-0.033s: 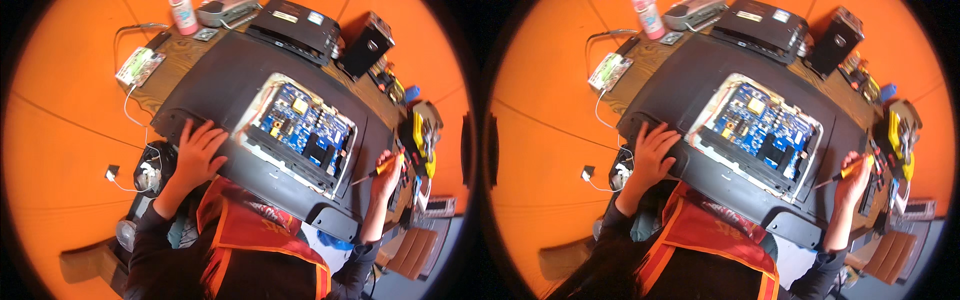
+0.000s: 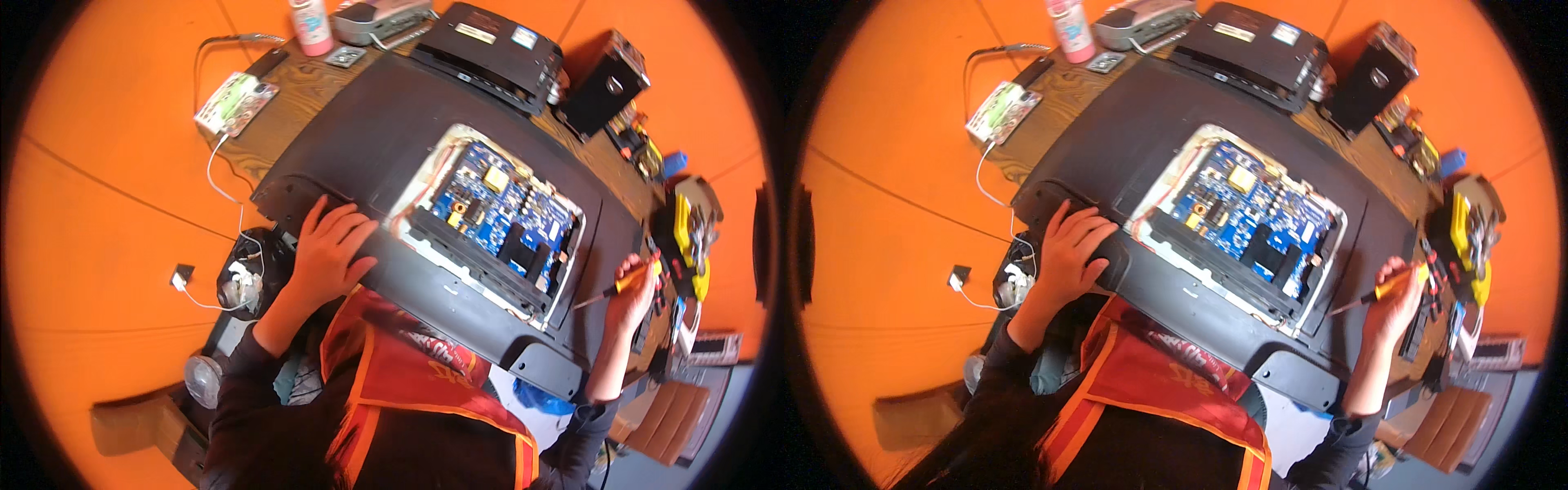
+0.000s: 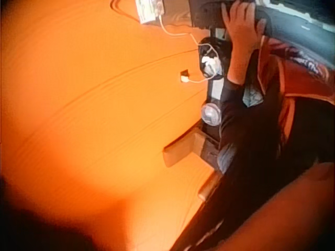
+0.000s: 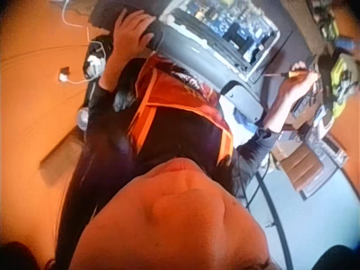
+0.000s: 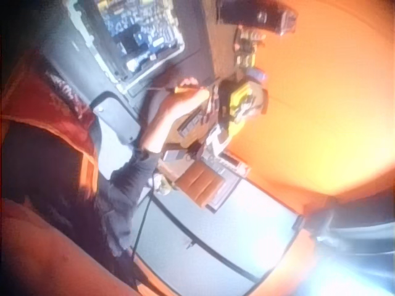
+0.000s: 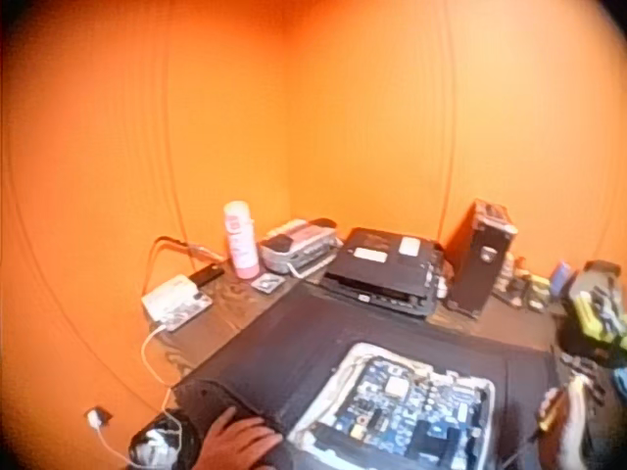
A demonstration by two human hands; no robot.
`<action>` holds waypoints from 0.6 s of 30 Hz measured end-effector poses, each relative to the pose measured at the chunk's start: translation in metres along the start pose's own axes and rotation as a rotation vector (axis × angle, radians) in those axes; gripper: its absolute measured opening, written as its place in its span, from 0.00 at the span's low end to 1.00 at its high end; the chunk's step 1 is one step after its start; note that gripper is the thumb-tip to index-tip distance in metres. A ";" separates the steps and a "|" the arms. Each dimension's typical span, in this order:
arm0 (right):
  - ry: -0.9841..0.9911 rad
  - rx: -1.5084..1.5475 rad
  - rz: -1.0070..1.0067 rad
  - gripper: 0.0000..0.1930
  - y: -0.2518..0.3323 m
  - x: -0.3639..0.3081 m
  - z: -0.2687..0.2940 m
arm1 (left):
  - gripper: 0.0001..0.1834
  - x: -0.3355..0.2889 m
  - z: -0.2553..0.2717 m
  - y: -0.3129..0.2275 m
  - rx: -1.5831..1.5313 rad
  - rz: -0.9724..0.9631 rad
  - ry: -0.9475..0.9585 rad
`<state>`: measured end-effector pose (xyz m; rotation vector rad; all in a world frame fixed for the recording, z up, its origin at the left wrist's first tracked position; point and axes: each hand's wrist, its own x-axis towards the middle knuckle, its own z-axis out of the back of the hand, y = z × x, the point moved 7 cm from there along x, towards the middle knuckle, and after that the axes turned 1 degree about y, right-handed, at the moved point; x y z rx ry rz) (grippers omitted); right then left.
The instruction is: The person removes a power adapter and cable from a black CRT monitor, then uses a screwdriver to remove screws from the back cover. The cover is lifted off to expose the internal circuit board. The person continues to remove additional screws from the monitor's rear casing.
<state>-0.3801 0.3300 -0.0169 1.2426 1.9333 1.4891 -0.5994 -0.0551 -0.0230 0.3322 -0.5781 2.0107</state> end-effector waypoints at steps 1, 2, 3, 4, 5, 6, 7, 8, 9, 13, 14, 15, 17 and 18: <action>-0.005 -0.042 0.032 0.11 0.005 -0.001 -0.002 | 0.22 -0.002 0.001 0.003 -0.056 -0.018 -0.060; -0.016 -0.079 0.045 0.11 0.008 -0.002 -0.003 | 0.21 -0.003 -0.002 0.005 -0.061 -0.023 -0.067; -0.020 -0.094 0.065 0.12 0.012 -0.002 -0.004 | 0.21 -0.003 -0.002 0.006 -0.084 -0.031 -0.101; 0.016 -0.078 0.067 0.13 0.015 -0.003 -0.007 | 0.20 -0.002 -0.002 0.007 -0.103 -0.031 -0.116; 0.037 -0.041 0.079 0.13 0.018 -0.004 -0.010 | 0.20 -0.003 0.001 0.007 -0.109 -0.043 -0.162; 0.038 -0.033 0.068 0.14 0.019 -0.005 -0.011 | 0.20 -0.003 0.003 0.006 -0.112 -0.049 -0.190; -0.003 -0.062 0.060 0.14 0.019 -0.006 -0.009 | 0.20 -0.003 0.005 0.006 -0.122 -0.056 -0.226; -0.002 -0.067 0.055 0.14 0.019 -0.007 -0.010 | 0.20 -0.004 0.005 0.006 -0.146 -0.053 -0.218; 0.040 -0.040 0.055 0.14 0.018 -0.008 -0.016 | 0.19 -0.004 0.005 0.006 -0.146 -0.037 -0.216; 0.017 -0.051 0.010 0.16 0.012 -0.010 -0.030 | 0.19 -0.006 0.004 0.008 -0.161 -0.010 -0.220; -0.024 -0.026 0.011 0.16 0.011 -0.009 -0.034 | 0.19 -0.007 0.004 0.010 -0.179 -0.006 -0.233; -0.002 -0.058 0.008 0.16 0.011 -0.009 -0.042 | 0.20 -0.008 0.004 0.011 -0.202 -0.001 -0.251; 0.058 -0.011 0.001 0.16 0.013 -0.008 -0.060 | 0.22 -0.008 0.005 0.011 -0.212 -0.009 -0.293; 0.208 -0.046 0.011 0.15 0.017 -0.008 -0.078 | 0.21 -0.009 0.004 0.011 -0.204 -0.022 -0.299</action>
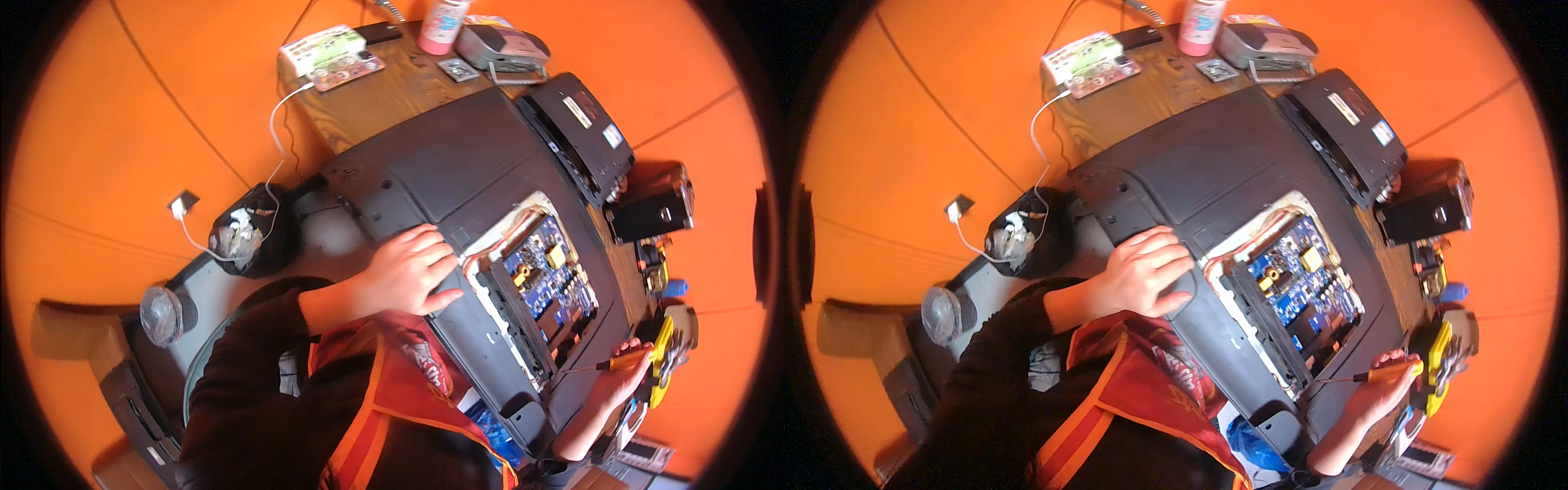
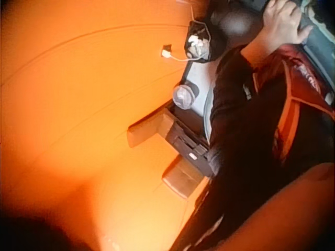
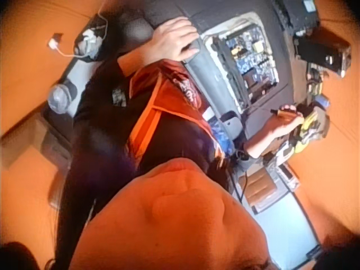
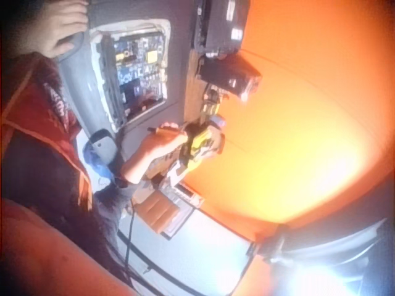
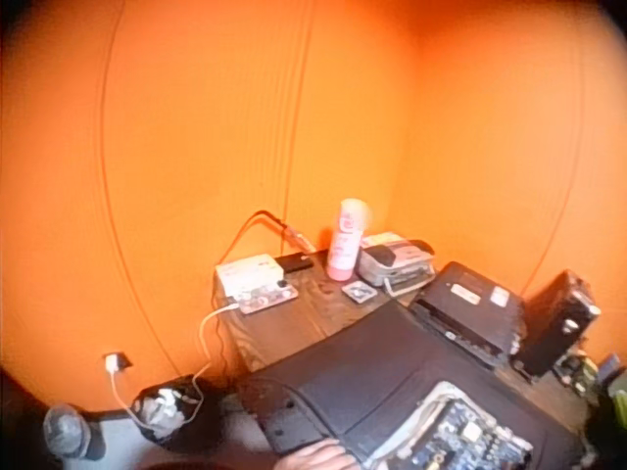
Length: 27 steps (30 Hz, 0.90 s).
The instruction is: The person removes a power adapter and cable from a black CRT monitor, then uses a screwdriver to remove screws from the back cover. The cover is lifted off to expose the internal circuit board. The person continues to remove additional screws from the monitor's rear casing.
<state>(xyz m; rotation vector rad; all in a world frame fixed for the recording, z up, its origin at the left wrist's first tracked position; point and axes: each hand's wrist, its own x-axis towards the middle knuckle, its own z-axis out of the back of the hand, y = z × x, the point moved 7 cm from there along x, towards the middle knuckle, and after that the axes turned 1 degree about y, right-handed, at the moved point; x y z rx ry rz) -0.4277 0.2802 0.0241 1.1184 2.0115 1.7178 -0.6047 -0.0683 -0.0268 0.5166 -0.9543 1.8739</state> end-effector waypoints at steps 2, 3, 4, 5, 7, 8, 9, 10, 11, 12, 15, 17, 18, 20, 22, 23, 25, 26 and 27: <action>0.002 -0.091 0.008 0.14 0.002 0.003 -0.015 | 0.22 -0.002 -0.001 0.000 0.020 -0.013 -0.026; 0.041 -0.131 0.037 0.15 0.004 0.005 -0.025 | 0.21 -0.003 0.000 0.001 0.015 -0.019 -0.067; 0.054 -0.132 0.032 0.15 0.005 0.006 -0.033 | 0.21 -0.004 0.000 0.001 0.002 -0.020 -0.085; 0.105 -0.107 0.033 0.15 0.003 0.007 -0.044 | 0.21 -0.006 0.000 0.002 -0.009 -0.021 -0.104; 0.147 -0.111 0.078 0.14 0.002 0.012 -0.061 | 0.24 -0.010 -0.007 0.005 -0.028 0.022 -0.032; 0.199 -0.106 0.073 0.14 0.001 0.011 -0.070 | 0.24 -0.011 -0.006 0.005 -0.020 0.018 -0.058; 0.235 -0.097 0.068 0.13 0.000 0.011 -0.079 | 0.24 -0.012 -0.004 0.004 -0.009 0.001 -0.090; 0.267 -0.090 0.064 0.13 -0.001 0.011 -0.087 | 0.25 -0.012 -0.004 0.004 -0.027 0.004 -0.101; 0.328 -0.071 0.075 0.13 0.000 0.010 -0.096 | 0.25 -0.012 -0.004 0.005 -0.055 0.007 -0.106; 0.252 -0.093 0.076 0.14 0.000 0.010 -0.097 | 0.25 -0.012 -0.004 0.004 -0.055 0.010 -0.124; 0.191 -0.165 0.062 0.14 0.001 0.009 -0.107 | 0.24 -0.010 -0.007 0.006 -0.051 0.050 -0.095; 0.159 -0.190 0.077 0.14 0.002 0.009 -0.113 | 0.24 -0.009 -0.007 0.006 -0.027 0.054 -0.108; 0.142 -0.188 0.077 0.14 0.001 0.009 -0.115 | 0.25 -0.010 -0.004 0.005 -0.008 0.044 -0.144; 0.164 -0.172 0.073 0.14 -0.001 0.010 -0.120 | 0.26 -0.010 -0.004 0.005 0.000 0.044 -0.160; 0.254 -0.123 0.057 0.14 -0.006 0.010 -0.128 | 0.27 -0.010 -0.007 0.005 0.010 0.048 -0.126; 0.205 -0.174 0.067 0.15 -0.007 0.012 -0.125 | 0.28 -0.011 -0.008 0.005 0.016 0.053 -0.111; 0.139 -0.229 0.076 0.15 -0.010 0.014 -0.119 | 0.27 -0.012 -0.008 0.006 -0.007 0.071 -0.122; 0.146 -0.242 0.083 0.15 -0.012 0.015 -0.118 | 0.27 -0.012 -0.008 0.005 -0.003 0.065 -0.135; 0.155 -0.253 0.089 0.15 -0.014 0.016 -0.118 | 0.27 -0.013 -0.007 0.005 0.003 0.069 -0.148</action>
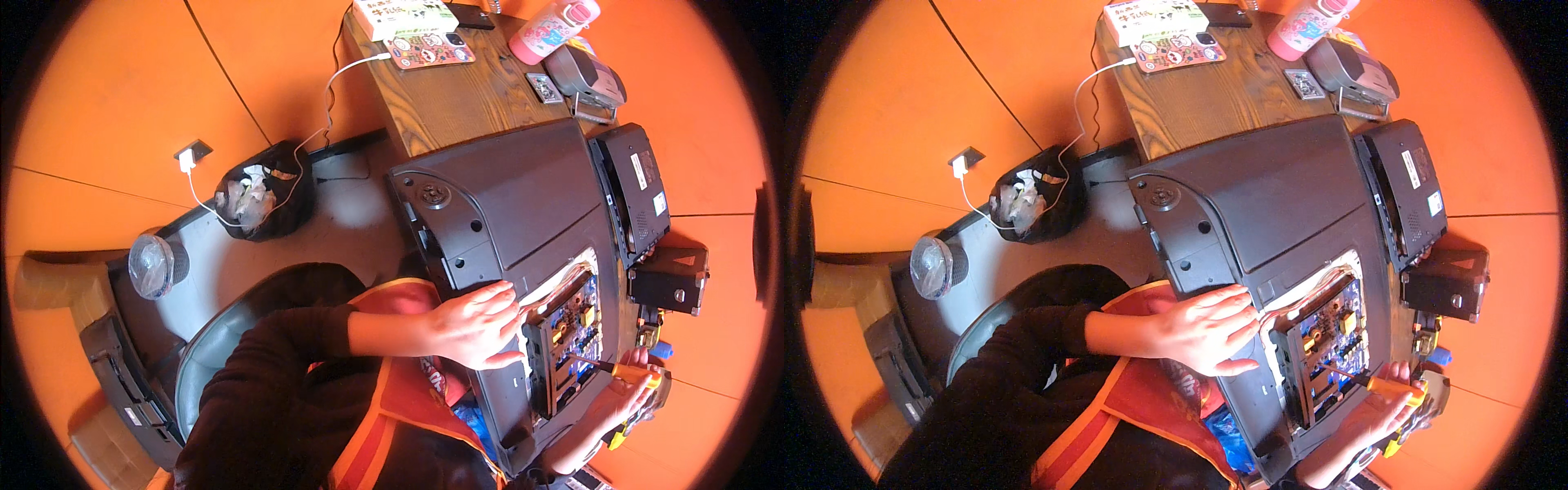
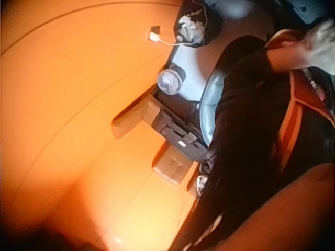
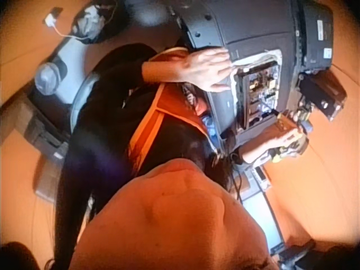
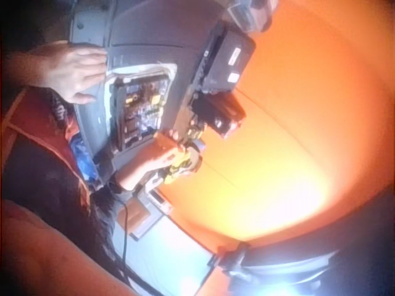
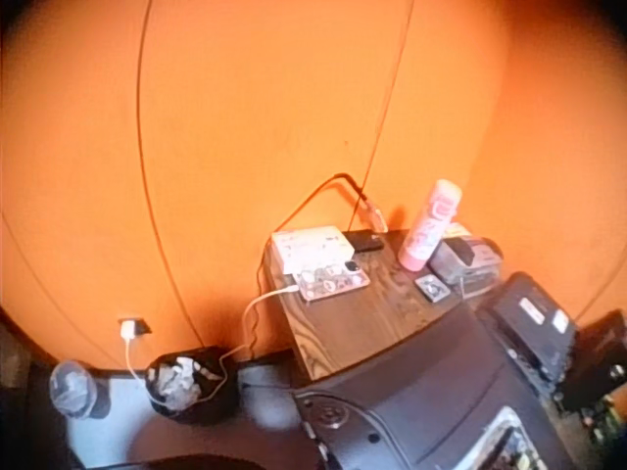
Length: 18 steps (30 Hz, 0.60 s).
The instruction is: The person removes a power adapter and cable from a black CRT monitor, then uses a screwdriver to remove screws from the back cover. The cover is lifted off to expose the internal circuit board. The person continues to remove additional screws from the monitor's rear casing.
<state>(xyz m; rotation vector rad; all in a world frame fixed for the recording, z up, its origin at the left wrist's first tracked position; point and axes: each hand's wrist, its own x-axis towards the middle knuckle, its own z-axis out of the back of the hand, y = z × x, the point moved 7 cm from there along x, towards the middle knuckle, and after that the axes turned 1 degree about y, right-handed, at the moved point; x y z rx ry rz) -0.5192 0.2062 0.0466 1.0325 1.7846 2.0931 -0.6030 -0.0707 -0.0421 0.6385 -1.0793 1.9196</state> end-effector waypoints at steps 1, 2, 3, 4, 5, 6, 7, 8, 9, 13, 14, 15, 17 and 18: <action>0.015 0.012 0.014 0.15 -0.001 0.001 -0.001 | 0.28 0.000 0.001 0.000 -0.003 -0.001 -0.013; 0.009 -0.003 0.008 0.15 -0.003 0.002 0.000 | 0.29 -0.001 0.002 -0.001 0.015 -0.008 -0.033; 0.009 0.002 0.009 0.15 -0.005 0.003 -0.001 | 0.29 -0.001 0.003 -0.001 0.019 -0.009 -0.043; 0.008 0.007 0.010 0.15 -0.006 0.004 -0.001 | 0.30 -0.002 0.004 -0.001 0.028 -0.016 -0.056; -0.026 -0.001 0.002 0.15 -0.007 0.004 0.000 | 0.30 -0.002 0.004 -0.001 0.022 -0.015 -0.058; -0.046 -0.001 -0.005 0.15 -0.008 0.005 0.001 | 0.30 -0.003 0.004 -0.001 0.022 -0.019 -0.062; -0.066 -0.001 -0.011 0.15 -0.008 0.006 0.001 | 0.30 -0.003 0.005 -0.001 0.025 -0.024 -0.070; -0.087 0.000 -0.016 0.15 -0.009 0.006 0.001 | 0.29 -0.003 0.005 -0.001 0.019 -0.023 -0.069; -0.096 0.001 -0.020 0.15 -0.009 0.006 0.001 | 0.29 -0.003 0.005 -0.001 0.018 -0.023 -0.072; -0.177 -0.019 -0.041 0.17 -0.008 0.003 0.005 | 0.28 -0.001 0.003 0.000 0.018 -0.004 -0.045; -0.179 -0.013 -0.030 0.17 -0.007 0.001 0.006 | 0.28 0.000 0.002 0.000 0.020 -0.001 -0.031; -0.195 -0.031 -0.036 0.18 -0.006 0.000 0.008 | 0.27 0.000 0.002 -0.001 0.028 0.000 -0.017; -0.205 -0.023 -0.016 0.19 -0.001 -0.004 0.011 | 0.26 0.001 0.000 0.000 0.021 0.012 0.012; -0.193 -0.035 -0.014 0.19 0.002 -0.007 0.011 | 0.25 0.001 0.000 0.000 0.017 0.012 0.011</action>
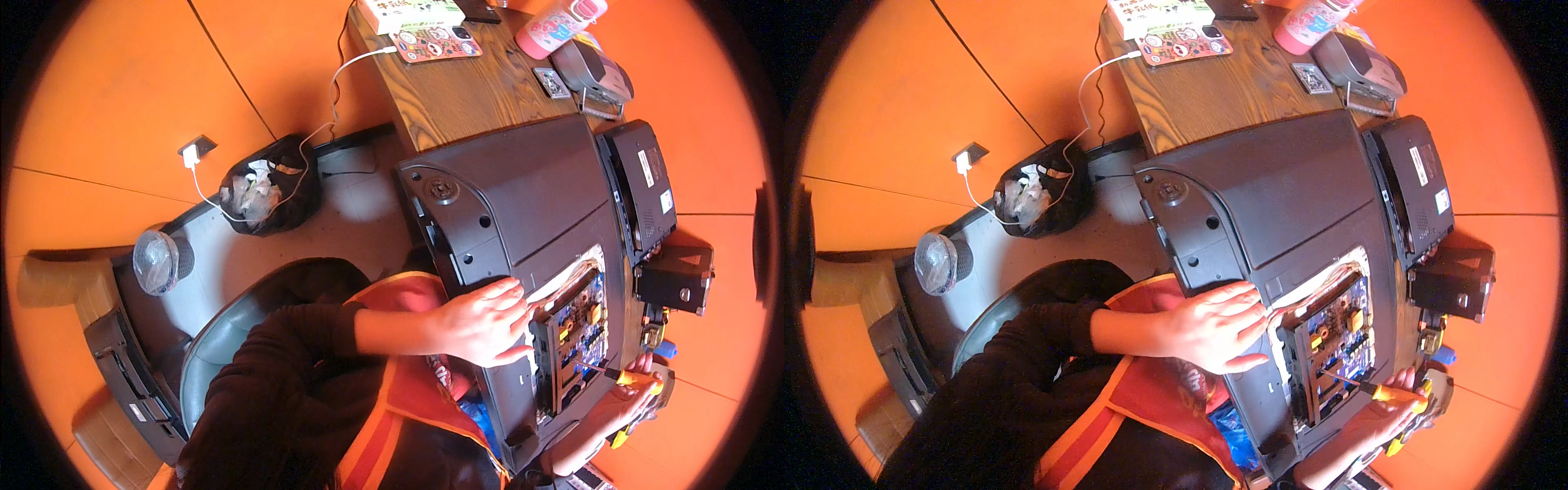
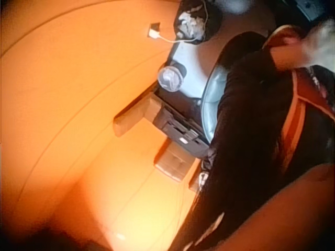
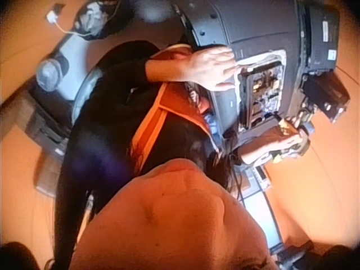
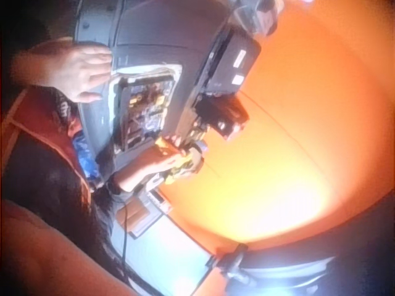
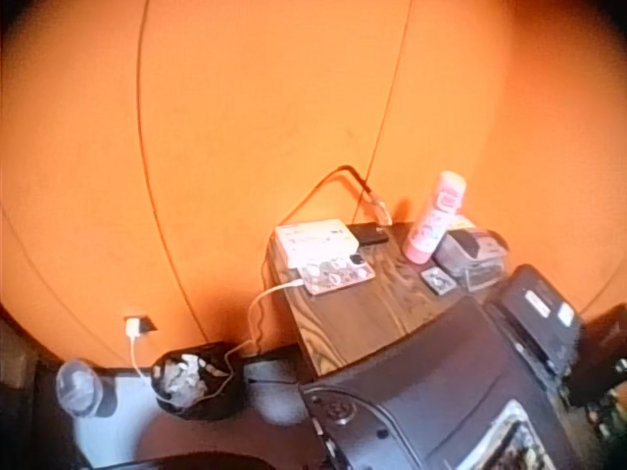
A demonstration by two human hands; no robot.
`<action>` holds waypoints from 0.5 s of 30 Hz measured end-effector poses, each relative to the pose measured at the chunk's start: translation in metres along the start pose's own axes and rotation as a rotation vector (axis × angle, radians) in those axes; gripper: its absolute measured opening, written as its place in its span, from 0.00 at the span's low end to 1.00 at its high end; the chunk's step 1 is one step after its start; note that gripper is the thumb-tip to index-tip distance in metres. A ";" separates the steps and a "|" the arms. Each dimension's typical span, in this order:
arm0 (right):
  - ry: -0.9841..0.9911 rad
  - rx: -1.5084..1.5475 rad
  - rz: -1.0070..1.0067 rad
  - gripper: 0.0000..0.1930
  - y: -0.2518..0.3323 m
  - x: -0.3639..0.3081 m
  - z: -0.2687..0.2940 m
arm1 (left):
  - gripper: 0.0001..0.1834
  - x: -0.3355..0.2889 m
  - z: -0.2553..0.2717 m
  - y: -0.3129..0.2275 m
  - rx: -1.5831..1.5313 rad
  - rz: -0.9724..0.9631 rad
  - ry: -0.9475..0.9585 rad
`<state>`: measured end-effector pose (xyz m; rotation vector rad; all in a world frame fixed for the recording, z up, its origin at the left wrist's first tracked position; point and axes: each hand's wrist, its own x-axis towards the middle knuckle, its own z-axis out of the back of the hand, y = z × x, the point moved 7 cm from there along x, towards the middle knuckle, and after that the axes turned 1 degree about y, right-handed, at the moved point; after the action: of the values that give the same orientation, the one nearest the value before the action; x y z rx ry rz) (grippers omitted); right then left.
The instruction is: The person removes a power adapter and cable from a black CRT monitor, then uses a screwdriver to remove screws from the back cover. The cover is lifted off to expose the internal circuit board. The person continues to remove additional screws from the monitor's rear casing.
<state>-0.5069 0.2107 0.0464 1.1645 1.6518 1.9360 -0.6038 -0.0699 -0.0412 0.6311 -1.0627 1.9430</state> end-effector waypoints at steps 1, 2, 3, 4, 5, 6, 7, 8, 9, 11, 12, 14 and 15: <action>-0.023 -0.001 0.001 0.20 0.003 -0.002 0.004 | 0.25 0.000 0.000 0.000 -0.003 0.002 0.001; -0.056 -0.005 0.007 0.20 0.007 -0.005 0.008 | 0.25 0.001 0.000 0.000 0.001 0.002 0.003; -0.108 -0.031 0.001 0.21 0.010 -0.009 0.014 | 0.24 0.001 -0.002 0.001 -0.010 0.006 0.038; -0.086 -0.032 -0.013 0.21 0.014 -0.013 0.015 | 0.23 0.001 0.000 0.001 -0.014 0.005 0.022; -0.032 -0.037 -0.010 0.21 0.018 -0.017 0.015 | 0.24 0.002 0.001 0.001 -0.019 -0.004 0.014; 0.005 -0.040 0.003 0.21 0.023 -0.021 0.016 | 0.24 0.002 0.002 0.001 -0.024 -0.014 0.007; 0.051 -0.017 -0.007 0.20 0.026 -0.027 0.017 | 0.24 0.002 0.003 0.001 -0.035 -0.021 -0.008; 0.037 -0.045 -0.001 0.20 0.030 -0.032 0.022 | 0.22 0.002 0.005 0.000 -0.006 -0.040 -0.038; 0.045 -0.070 0.023 0.19 0.034 -0.037 0.026 | 0.22 0.001 0.005 -0.001 0.005 -0.051 -0.037; 0.057 -0.074 0.048 0.17 0.043 -0.048 0.034 | 0.20 0.001 0.006 -0.002 0.038 -0.070 -0.057; 0.062 -0.064 0.058 0.17 0.046 -0.054 0.038 | 0.18 0.001 0.005 -0.002 0.041 -0.065 -0.040; 0.033 -0.027 0.069 0.17 0.053 -0.064 0.047 | 0.17 0.002 0.003 -0.003 0.045 -0.043 -0.011; 0.027 0.029 0.084 0.18 0.056 -0.070 0.050 | 0.16 0.002 0.001 -0.002 0.030 -0.026 0.022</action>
<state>-0.4130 0.1787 0.0731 1.2437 1.6749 1.9927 -0.6038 -0.0696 -0.0380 0.6354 -1.0087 1.9419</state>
